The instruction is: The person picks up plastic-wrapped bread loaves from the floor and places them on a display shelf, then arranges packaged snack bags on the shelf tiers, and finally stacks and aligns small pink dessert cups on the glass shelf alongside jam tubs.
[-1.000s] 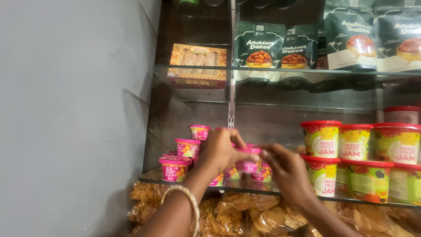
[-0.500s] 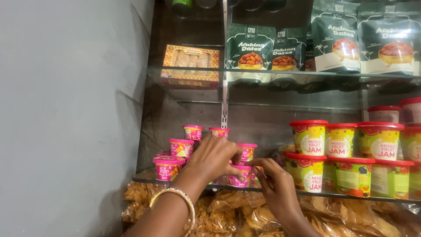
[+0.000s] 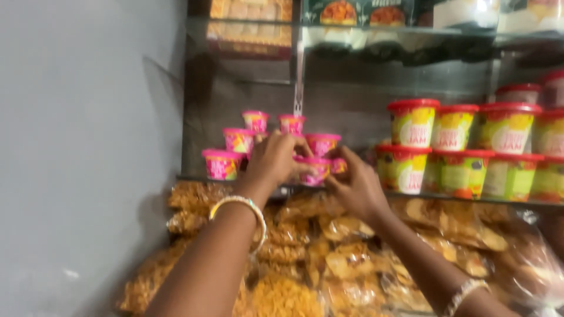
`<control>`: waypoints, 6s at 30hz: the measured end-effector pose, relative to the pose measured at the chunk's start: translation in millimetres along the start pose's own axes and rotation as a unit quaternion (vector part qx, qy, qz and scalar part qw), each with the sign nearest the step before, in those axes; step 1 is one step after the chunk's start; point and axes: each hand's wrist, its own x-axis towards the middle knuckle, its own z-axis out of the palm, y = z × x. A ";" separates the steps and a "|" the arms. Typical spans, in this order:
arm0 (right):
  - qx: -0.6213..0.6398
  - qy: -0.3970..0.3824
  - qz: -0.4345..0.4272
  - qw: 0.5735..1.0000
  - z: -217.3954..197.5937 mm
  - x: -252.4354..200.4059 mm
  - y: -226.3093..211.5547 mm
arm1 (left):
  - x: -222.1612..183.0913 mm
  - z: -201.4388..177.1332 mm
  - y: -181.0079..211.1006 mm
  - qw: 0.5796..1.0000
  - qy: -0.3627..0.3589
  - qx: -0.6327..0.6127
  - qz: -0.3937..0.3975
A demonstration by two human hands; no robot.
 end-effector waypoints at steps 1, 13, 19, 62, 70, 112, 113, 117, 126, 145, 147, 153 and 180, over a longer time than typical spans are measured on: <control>-0.021 0.001 -0.001 1.000 -1.6 0.0 -1.3 | -5.3 -8.7 13.1 0.998 0.005 0.054 -0.011; 0.070 0.038 -0.056 0.995 -5.1 24.6 28.3 | -6.2 -13.0 28.6 0.995 -0.034 0.085 -0.041; 0.009 0.148 -0.028 0.989 -13.7 39.0 31.5 | 35.0 15.0 17.2 0.994 0.021 0.110 0.010; -0.192 0.118 -0.111 0.968 -46.9 11.4 -12.8 | 37.8 32.5 25.4 0.985 0.135 0.106 0.022; -0.184 0.132 -0.137 0.964 -48.4 -12.7 11.1 | 42.8 28.9 13.9 0.996 -0.066 -0.046 -0.031; -0.171 -0.014 -0.133 0.976 -68.6 8.7 32.6 | 34.9 44.1 30.9 0.977 -0.167 -0.128 -0.020; -0.171 -0.012 -0.134 0.976 -70.7 13.3 39.4 | 27.9 32.4 38.3 0.978 -0.167 -0.127 -0.018; -0.086 -0.095 -0.137 0.982 -78.5 24.8 58.2 | 31.1 43.1 12.6 0.983 -0.165 -0.076 0.016; -0.137 -0.129 -0.095 0.978 -80.4 19.1 40.6 | 17.0 26.7 35.6 0.981 -0.186 0.008 -0.047; -0.369 -0.093 -0.060 0.923 -75.5 15.2 -25.2 | 10.2 -6.0 0.9 0.980 -0.077 0.179 -0.029; -0.371 -0.043 -0.140 0.917 -65.7 23.6 -22.0 | 6.0 -21.1 -5.7 0.974 -0.104 0.189 -0.071; -0.327 0.014 -0.188 0.926 -27.8 30.0 -69.0 | 2.7 -38.6 -41.5 0.963 -0.167 0.138 -0.162; -0.380 -0.049 -0.057 0.922 90.2 148.6 -25.7 | 46.7 -42.3 -81.6 0.945 -0.004 0.088 -0.315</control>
